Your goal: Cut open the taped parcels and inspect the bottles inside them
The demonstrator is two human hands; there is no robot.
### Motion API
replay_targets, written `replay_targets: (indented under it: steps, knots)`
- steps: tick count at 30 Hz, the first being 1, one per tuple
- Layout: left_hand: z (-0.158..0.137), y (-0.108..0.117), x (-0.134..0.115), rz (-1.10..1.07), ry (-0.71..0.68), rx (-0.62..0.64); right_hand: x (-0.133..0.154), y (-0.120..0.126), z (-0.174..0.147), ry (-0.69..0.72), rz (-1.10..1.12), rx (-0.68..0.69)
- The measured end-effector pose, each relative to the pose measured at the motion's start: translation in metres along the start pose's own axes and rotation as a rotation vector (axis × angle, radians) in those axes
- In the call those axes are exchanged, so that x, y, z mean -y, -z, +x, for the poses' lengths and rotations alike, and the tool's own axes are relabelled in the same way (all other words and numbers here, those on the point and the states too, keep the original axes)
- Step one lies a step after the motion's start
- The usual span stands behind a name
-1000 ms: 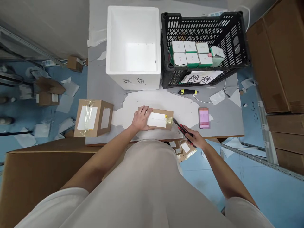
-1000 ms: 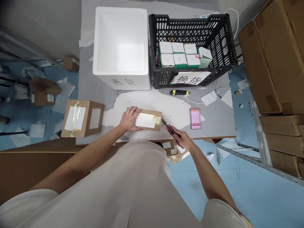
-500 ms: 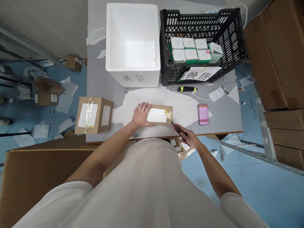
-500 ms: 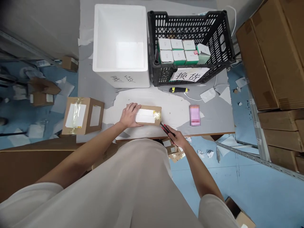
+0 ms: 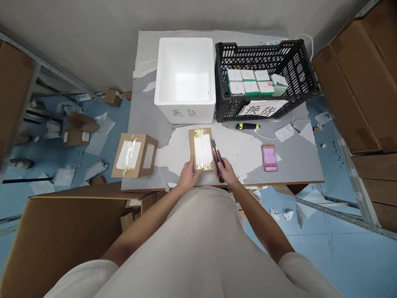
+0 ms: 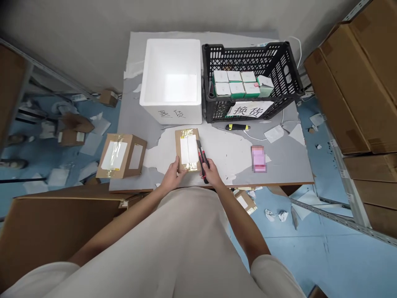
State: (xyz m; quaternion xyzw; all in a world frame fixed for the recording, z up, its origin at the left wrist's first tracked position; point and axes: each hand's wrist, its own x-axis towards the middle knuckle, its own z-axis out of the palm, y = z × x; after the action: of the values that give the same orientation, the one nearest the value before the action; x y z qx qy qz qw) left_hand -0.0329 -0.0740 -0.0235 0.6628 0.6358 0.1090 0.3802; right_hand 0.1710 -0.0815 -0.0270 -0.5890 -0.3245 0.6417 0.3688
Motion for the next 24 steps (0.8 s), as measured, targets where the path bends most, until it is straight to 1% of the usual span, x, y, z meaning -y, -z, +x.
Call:
replay_targets:
  steps: [1,3,5,6,7,8,11,12,14,16,17,18,19,22,24]
  knots:
    - [-0.007,-0.002,0.003,-0.026,-0.008,0.004,0.000,-0.004,0.002,0.002,-0.009,0.004]
    - [-0.013,-0.003,0.008,-0.025,-0.014,-0.018,0.000,-0.004,0.000,0.003,-0.028,0.004]
    - [-0.005,0.003,0.008,0.034,-0.029,-0.085,-0.004,0.002,-0.008,-0.001,-0.047,-0.022]
    - [0.005,0.010,0.007,0.078,-0.047,-0.128,-0.007,0.005,-0.013,-0.005,-0.053,-0.047]
    - [0.019,0.018,0.005,0.118,-0.068,-0.175,-0.010,0.008,-0.019,-0.012,-0.051,-0.076]
    - [0.036,0.027,0.003,0.156,-0.106,-0.187,-0.013,0.009,-0.026,-0.021,-0.035,-0.106]
    - [0.098,0.056,-0.006,0.250,-0.236,-0.165,-0.022,0.006,-0.048,-0.093,0.087,-0.153]
    - [0.117,0.063,-0.010,0.271,-0.274,-0.131,-0.024,0.003,-0.055,-0.129,0.138,-0.146]
    - [0.148,0.071,-0.015,0.298,-0.309,-0.009,-0.025,-0.003,-0.063,-0.192,0.223,-0.102]
    - [0.162,0.072,-0.018,0.298,-0.281,0.095,-0.024,-0.008,-0.063,-0.204,0.283,-0.062]
    - [0.163,0.072,-0.017,0.298,-0.253,0.107,-0.022,-0.010,-0.059,-0.188,0.303,-0.062]
    - [0.159,0.071,-0.015,0.299,-0.214,0.087,-0.020,-0.011,-0.053,-0.162,0.315,-0.077]
    - [0.151,0.071,-0.011,0.301,-0.159,0.039,-0.018,-0.010,-0.046,-0.131,0.323,-0.102]
    - [0.110,0.070,0.009,0.297,0.087,-0.132,-0.007,-0.004,-0.016,-0.022,0.332,-0.146]
    - [0.077,0.069,0.025,0.279,0.212,-0.142,0.002,0.002,0.004,0.028,0.307,-0.143]
